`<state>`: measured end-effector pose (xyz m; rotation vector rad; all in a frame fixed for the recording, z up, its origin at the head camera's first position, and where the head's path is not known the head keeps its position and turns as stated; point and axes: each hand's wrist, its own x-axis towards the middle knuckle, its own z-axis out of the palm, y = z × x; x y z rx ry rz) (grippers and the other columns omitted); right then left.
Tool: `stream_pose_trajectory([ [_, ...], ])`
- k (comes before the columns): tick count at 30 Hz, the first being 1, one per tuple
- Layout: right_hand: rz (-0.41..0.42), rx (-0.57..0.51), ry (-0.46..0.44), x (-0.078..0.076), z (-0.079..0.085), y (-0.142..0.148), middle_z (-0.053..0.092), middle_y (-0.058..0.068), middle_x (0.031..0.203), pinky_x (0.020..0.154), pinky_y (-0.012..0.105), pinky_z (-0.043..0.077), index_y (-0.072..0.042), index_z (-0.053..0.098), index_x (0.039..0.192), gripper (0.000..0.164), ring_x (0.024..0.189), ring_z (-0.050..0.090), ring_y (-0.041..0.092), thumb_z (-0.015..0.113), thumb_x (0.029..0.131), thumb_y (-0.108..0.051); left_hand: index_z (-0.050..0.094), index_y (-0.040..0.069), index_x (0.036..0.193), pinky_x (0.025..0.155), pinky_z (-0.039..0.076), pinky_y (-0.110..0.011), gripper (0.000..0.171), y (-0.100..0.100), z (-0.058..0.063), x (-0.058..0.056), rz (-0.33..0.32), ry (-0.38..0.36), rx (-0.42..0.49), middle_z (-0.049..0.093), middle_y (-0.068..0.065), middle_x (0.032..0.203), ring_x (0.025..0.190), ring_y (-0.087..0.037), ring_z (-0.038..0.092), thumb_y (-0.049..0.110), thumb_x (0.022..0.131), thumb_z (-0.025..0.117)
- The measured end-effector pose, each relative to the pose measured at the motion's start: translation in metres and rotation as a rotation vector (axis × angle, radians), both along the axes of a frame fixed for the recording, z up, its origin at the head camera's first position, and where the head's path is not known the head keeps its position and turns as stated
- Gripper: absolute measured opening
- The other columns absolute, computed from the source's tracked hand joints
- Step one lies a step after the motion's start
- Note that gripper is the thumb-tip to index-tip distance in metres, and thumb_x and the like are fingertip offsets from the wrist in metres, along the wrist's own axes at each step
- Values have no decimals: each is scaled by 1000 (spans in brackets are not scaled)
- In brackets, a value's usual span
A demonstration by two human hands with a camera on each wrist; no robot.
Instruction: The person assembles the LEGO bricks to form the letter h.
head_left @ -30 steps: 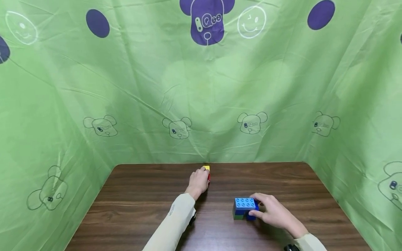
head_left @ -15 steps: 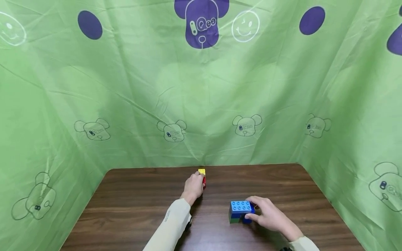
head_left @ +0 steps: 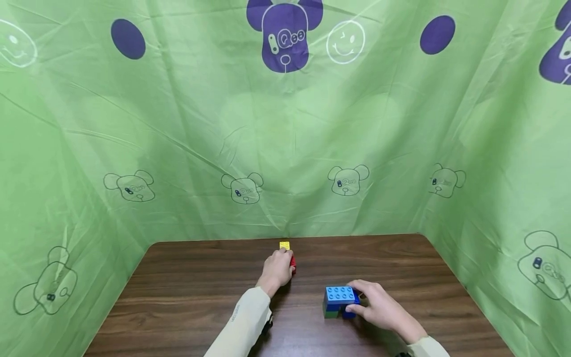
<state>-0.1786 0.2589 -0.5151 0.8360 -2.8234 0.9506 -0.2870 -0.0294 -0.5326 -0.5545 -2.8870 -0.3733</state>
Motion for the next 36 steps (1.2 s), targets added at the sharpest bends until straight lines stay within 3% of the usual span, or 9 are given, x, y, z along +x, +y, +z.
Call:
stream_pose_trajectory([
  [5,-17,10,5,1,0,-1,71,-7,106,79,32,57,-12,67,117,35,93,65,5,80,88,-27,68,12,101,73,56,-41,23,7,21,10,-57,44,27,64,-4,96,89,-27,67,27,87,79],
  [11,-22,29,18,-1,-1,0,71,-5,108,81,33,58,-12,67,117,35,95,65,6,79,88,-29,70,12,116,85,56,-38,30,18,58,24,-154,91,48,68,-4,108,97,-23,64,32,93,73],
  [17,-30,44,20,-1,-1,1,71,-4,110,83,37,58,-12,67,118,35,98,65,7,79,88,-26,68,11,122,88,54,-33,34,31,96,46,-262,136,46,68,-2,113,100,-19,62,34,97,69],
  [22,-23,46,14,-1,-2,0,71,-2,110,83,39,58,-10,67,118,35,98,65,7,79,88,-24,67,11,123,89,53,-30,36,38,119,64,-318,166,25,67,0,112,99,-17,62,36,98,67],
  [30,-20,33,-3,-1,-2,1,71,-2,110,83,39,59,-10,66,119,35,97,66,7,80,88,-23,67,12,121,80,53,-25,33,42,135,77,-362,184,10,64,1,105,89,-12,61,36,97,68],
  [36,-11,16,21,-1,-3,0,71,-4,107,81,37,58,-12,67,116,33,94,65,4,81,87,-20,68,12,118,75,53,-23,31,43,133,83,-383,150,2,62,2,101,82,-10,59,35,96,70],
])
